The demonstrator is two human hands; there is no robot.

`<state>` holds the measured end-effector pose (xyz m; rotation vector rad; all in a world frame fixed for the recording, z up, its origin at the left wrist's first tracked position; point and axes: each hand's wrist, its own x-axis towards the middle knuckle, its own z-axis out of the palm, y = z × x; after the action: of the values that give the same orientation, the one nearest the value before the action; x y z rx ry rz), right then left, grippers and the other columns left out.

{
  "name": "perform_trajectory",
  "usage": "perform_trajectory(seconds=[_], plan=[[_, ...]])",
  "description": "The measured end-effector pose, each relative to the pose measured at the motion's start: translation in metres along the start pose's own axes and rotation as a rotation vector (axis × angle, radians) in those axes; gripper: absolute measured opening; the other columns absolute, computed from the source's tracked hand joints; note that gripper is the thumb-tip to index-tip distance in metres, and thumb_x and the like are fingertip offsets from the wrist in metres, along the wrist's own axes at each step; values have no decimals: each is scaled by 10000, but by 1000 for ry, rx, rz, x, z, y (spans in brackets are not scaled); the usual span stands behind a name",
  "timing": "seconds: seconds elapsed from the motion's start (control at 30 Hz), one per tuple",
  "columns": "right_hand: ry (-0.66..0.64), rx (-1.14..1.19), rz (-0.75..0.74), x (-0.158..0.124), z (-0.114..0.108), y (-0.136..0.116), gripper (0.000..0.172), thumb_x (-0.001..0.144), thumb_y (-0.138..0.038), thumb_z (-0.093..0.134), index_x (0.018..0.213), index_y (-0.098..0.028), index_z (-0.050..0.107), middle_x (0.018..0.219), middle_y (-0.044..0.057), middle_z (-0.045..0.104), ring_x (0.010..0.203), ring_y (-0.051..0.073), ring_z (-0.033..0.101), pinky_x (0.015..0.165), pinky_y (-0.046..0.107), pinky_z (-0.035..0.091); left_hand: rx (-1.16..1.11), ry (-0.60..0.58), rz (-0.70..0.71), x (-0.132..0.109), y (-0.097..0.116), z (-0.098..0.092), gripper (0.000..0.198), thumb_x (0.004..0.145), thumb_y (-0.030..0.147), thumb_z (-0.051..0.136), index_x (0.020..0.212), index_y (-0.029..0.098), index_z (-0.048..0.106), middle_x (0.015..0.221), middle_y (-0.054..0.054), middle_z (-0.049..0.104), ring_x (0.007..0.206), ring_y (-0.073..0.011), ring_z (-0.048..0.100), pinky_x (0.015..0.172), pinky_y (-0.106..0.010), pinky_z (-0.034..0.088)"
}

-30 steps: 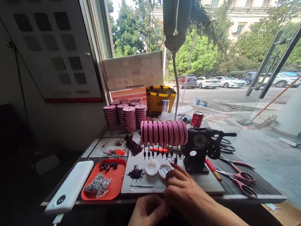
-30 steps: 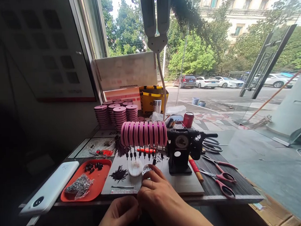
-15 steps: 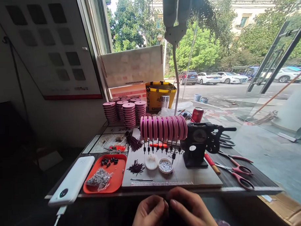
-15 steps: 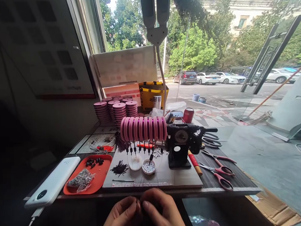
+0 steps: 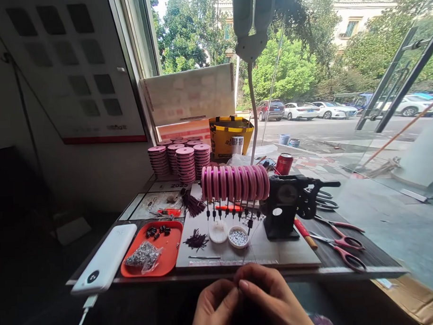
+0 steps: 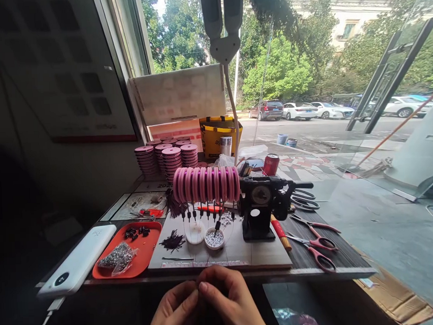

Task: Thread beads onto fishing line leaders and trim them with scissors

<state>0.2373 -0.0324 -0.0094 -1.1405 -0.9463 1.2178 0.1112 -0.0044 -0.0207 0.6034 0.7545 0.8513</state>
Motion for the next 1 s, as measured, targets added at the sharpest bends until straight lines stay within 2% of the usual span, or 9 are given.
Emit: perform_trajectory(seconds=[0.1, 0.2, 0.33, 0.47, 0.6, 0.73, 0.9, 1.0], plan=[[-55, -3, -9, 3, 2, -7, 406, 653, -545, 711, 700, -150, 630, 655, -4, 538, 653, 120, 456, 624, 229, 372, 37, 3, 67, 2, -3, -3, 324, 495, 396, 852, 603, 125, 711, 516, 3, 581, 547, -89, 498, 543, -169, 377], [-115, 134, 64, 4, 4, -9, 421, 610, -528, 753, 671, -143, 594, 593, -33, 484, 582, 85, 404, 558, 197, 334, 110, 7, 103, 3, -4, -6, 329, 514, 417, 838, 614, 127, 719, 559, -21, 635, 584, -115, 538, 596, -196, 409], [-99, 367, 169, 2, 6, -8, 371, 588, -433, 801, 687, -142, 593, 583, -49, 479, 549, 57, 394, 535, 168, 305, 138, -24, 88, 6, -9, -11, 333, 550, 435, 815, 654, 130, 729, 606, -51, 681, 608, -156, 591, 623, -241, 431], [-115, 426, 173, 0, 7, -7, 344, 598, -397, 804, 687, -140, 593, 582, -48, 484, 545, 55, 403, 536, 164, 301, 111, -33, 93, 7, -10, -13, 333, 552, 428, 817, 695, 136, 745, 674, -78, 716, 677, -192, 625, 691, -275, 445], [-113, 389, 172, 0, 6, -7, 362, 602, -418, 797, 695, -142, 584, 587, -51, 470, 535, 53, 395, 527, 165, 294, 118, -116, 75, 6, -5, -10, 322, 573, 420, 808, 698, 128, 756, 642, -84, 709, 674, -180, 616, 682, -251, 428], [-95, 385, 168, 0, 3, -6, 361, 590, -405, 808, 706, -138, 595, 601, -45, 494, 546, 55, 414, 538, 167, 308, 88, -89, 34, 5, -3, -8, 314, 529, 396, 834, 680, 132, 754, 643, -71, 702, 654, -164, 596, 672, -246, 417], [-93, 408, 175, 0, 6, -4, 359, 577, -403, 815, 707, -140, 609, 596, -45, 511, 539, 56, 432, 538, 170, 325, 16, -116, 17, 1, 2, -1, 254, 515, 343, 848, 614, 134, 743, 549, -29, 648, 600, -128, 555, 626, -217, 404], [-59, 312, 119, -2, 2, -9, 351, 588, -433, 800, 701, -150, 626, 619, -33, 544, 575, 76, 472, 570, 184, 365, -34, -80, 2, -4, 6, 6, 247, 481, 317, 867, 639, 163, 757, 527, -11, 642, 593, -118, 554, 659, -212, 418]])
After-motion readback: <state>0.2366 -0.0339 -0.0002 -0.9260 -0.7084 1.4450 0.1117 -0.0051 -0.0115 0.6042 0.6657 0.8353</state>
